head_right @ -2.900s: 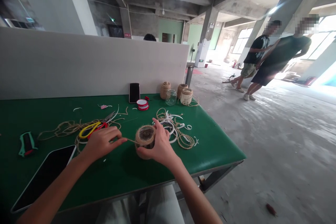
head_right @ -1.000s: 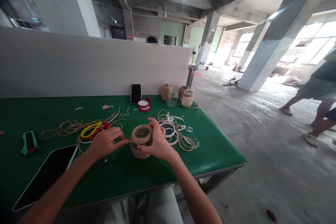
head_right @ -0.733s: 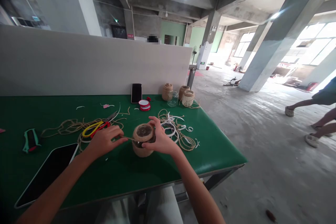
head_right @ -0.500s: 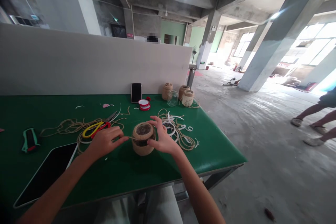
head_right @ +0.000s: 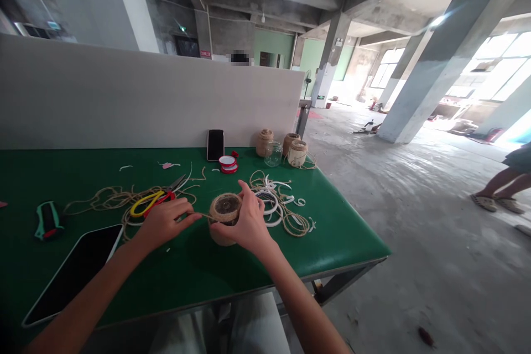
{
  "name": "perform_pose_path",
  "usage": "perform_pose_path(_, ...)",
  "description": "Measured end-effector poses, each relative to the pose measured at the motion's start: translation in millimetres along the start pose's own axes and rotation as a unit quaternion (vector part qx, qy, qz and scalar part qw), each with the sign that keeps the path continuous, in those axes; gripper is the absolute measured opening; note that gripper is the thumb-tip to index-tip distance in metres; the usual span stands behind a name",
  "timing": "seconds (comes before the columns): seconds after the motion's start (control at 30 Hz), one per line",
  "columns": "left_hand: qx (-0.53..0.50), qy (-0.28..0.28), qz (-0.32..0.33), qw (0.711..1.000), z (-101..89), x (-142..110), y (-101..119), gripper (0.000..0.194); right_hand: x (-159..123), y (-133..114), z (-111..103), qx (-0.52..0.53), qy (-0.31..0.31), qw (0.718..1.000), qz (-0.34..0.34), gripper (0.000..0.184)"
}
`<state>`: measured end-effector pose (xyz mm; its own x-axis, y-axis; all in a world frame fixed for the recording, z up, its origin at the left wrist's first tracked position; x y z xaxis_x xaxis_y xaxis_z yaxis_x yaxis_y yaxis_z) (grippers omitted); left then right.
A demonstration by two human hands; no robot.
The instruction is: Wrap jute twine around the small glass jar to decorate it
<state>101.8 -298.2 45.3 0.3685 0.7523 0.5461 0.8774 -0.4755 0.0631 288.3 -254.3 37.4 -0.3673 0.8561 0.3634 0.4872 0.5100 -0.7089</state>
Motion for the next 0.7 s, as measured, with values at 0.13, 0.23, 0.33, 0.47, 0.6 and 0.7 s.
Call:
perform_pose_path(0.13,0.0,-0.005,0.002,1.0,-0.2,-1,2,0.038,2,1,-1,0.019,-0.029,0.999,0.002,0.098)
perform_pose_path(0.23,0.009,-0.01,0.007,1.0,0.5,0,4,0.038,3,1,-2,0.047,-0.063,0.997,-0.005,0.095)
perform_pose_path(0.33,0.014,-0.015,0.012,1.0,1.0,1,4,0.038,5,2,-2,0.075,-0.094,0.993,-0.013,0.094)
perform_pose_path(0.47,0.007,-0.023,0.005,1.0,1.2,1,-2,0.036,8,8,-1,0.114,-0.13,0.985,-0.007,0.096)
perform_pose_path(0.6,0.008,-0.032,-0.012,0.999,1.9,-1,-16,0.037,11,11,0,0.143,-0.157,0.977,-0.011,0.095)
perform_pose_path(0.7,0.01,-0.034,-0.028,0.999,1.9,-6,-24,0.038,12,11,-1,0.158,-0.166,0.973,-0.014,0.094)
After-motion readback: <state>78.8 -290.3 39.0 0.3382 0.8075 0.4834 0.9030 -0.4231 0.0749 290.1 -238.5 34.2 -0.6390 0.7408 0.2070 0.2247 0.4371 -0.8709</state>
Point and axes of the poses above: each hand's wrist, its own x-axis towards the middle knuckle, its own z-axis out of the palm, y = z × x, the point moved 6 cm from there along x, towards the middle knuckle, and after that the axes turned 4 degrees about z, right-handed, at the moved point
